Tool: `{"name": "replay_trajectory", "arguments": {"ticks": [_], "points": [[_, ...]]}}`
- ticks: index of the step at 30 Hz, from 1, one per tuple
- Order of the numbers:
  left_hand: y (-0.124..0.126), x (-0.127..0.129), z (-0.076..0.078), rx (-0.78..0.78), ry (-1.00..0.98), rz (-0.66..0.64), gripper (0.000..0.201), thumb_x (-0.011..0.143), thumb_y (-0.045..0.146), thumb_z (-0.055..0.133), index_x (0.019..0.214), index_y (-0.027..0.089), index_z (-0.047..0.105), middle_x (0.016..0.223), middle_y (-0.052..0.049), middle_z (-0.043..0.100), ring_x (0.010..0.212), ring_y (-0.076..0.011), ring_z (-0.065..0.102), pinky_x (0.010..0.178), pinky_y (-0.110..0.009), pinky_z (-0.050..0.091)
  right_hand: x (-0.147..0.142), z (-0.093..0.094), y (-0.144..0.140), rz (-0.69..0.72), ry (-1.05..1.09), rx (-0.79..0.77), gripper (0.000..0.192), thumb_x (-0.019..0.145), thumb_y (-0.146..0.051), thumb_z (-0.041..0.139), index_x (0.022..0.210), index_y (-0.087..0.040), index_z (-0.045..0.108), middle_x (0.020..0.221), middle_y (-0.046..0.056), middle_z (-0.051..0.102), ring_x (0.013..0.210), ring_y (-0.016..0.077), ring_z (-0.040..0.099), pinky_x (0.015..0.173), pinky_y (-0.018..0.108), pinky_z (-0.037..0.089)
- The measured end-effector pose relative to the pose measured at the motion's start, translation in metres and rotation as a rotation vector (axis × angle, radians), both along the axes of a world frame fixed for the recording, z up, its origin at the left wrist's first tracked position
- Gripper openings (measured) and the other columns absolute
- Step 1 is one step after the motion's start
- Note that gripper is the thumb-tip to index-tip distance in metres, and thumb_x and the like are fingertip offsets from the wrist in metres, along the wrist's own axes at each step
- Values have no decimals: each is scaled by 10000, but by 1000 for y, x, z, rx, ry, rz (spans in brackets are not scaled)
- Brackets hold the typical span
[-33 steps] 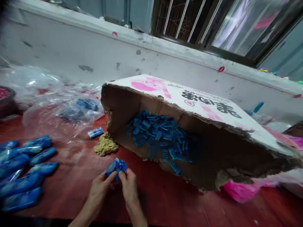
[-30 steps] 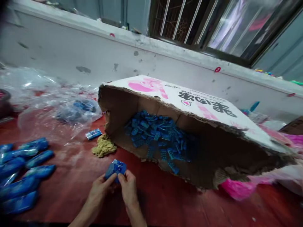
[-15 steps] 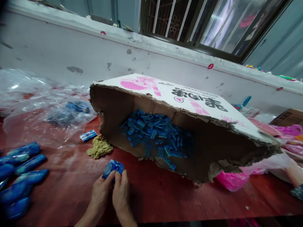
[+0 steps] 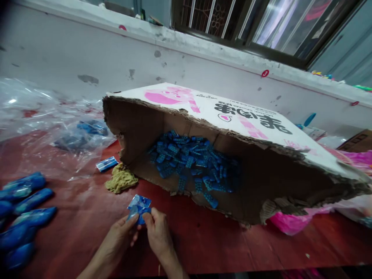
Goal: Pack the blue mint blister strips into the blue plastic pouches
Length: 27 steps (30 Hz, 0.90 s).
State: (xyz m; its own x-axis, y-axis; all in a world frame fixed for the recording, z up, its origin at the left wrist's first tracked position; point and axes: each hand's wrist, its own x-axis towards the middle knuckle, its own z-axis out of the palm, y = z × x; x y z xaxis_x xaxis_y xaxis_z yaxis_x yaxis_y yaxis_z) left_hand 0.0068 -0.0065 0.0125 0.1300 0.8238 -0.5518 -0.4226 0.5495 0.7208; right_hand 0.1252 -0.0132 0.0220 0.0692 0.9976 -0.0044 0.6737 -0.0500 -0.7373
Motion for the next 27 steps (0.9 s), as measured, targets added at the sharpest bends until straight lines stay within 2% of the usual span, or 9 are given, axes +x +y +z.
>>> {"name": "replay_trajectory", "arguments": {"ticks": [2,4,6,7,10,13,19,23,27], "points": [[-1,-3,-1,-33,-26,27,404,440,439,763,570,145,518,430,29,559,307,-50,401,290,-161,265,18,11,15,-26,-92,-17,284,871,-326,407,679,-197,572,665,-12,626,654,128,585,596,186,411],[-3,-4,-1,-61,-56,44,403,446,426,768,582,152,505,420,34,552,310,-51,403,289,-157,269,39,19,38,-151,-166,-21,228,871,-330,411,940,-189,576,923,68,638,871,192,589,750,256,407],[-4,-5,0,-87,-67,47,404,458,431,764,584,156,496,408,33,545,306,-53,403,286,-158,276,61,20,63,-283,-246,-52,373,855,-341,434,1175,-150,455,1148,174,533,1031,270,528,819,346,379],[-5,-5,1,-99,-68,46,405,466,437,760,585,157,493,401,33,541,302,-56,404,285,-160,280,70,19,75,-329,-277,-81,421,850,-335,439,1224,-143,408,1168,200,510,1041,292,525,817,379,378],[-7,-9,4,-126,-79,32,391,505,445,742,591,163,486,388,33,535,296,-66,421,282,-161,285,87,11,101,-346,-326,-164,402,795,-303,526,1160,-142,479,1105,199,552,1007,307,559,797,392,395],[-8,-14,4,-129,-107,7,346,569,421,716,605,162,490,398,27,542,304,-72,442,288,-161,299,92,3,110,-313,-331,-181,344,765,-250,551,1096,-160,531,1108,178,567,1009,287,563,801,371,401],[-8,-20,-1,-142,-165,-6,259,636,338,691,635,154,508,454,11,576,349,-76,480,320,-165,346,96,5,95,-232,-214,-48,350,742,-189,502,1089,-148,520,1002,133,623,951,246,586,773,333,430],[-7,-22,-3,-155,-161,-9,245,610,301,714,655,157,521,470,13,586,377,-79,507,351,-163,360,88,4,62,-150,-78,34,337,770,-240,458,1099,-171,470,881,50,644,787,167,622,712,284,471],[-3,-27,-4,-73,-85,-52,278,587,350,721,619,147,534,464,8,585,385,-77,506,366,-165,348,73,-5,24,-108,-18,81,270,745,-203,466,1005,-156,517,945,83,623,890,187,588,802,321,451]]}}
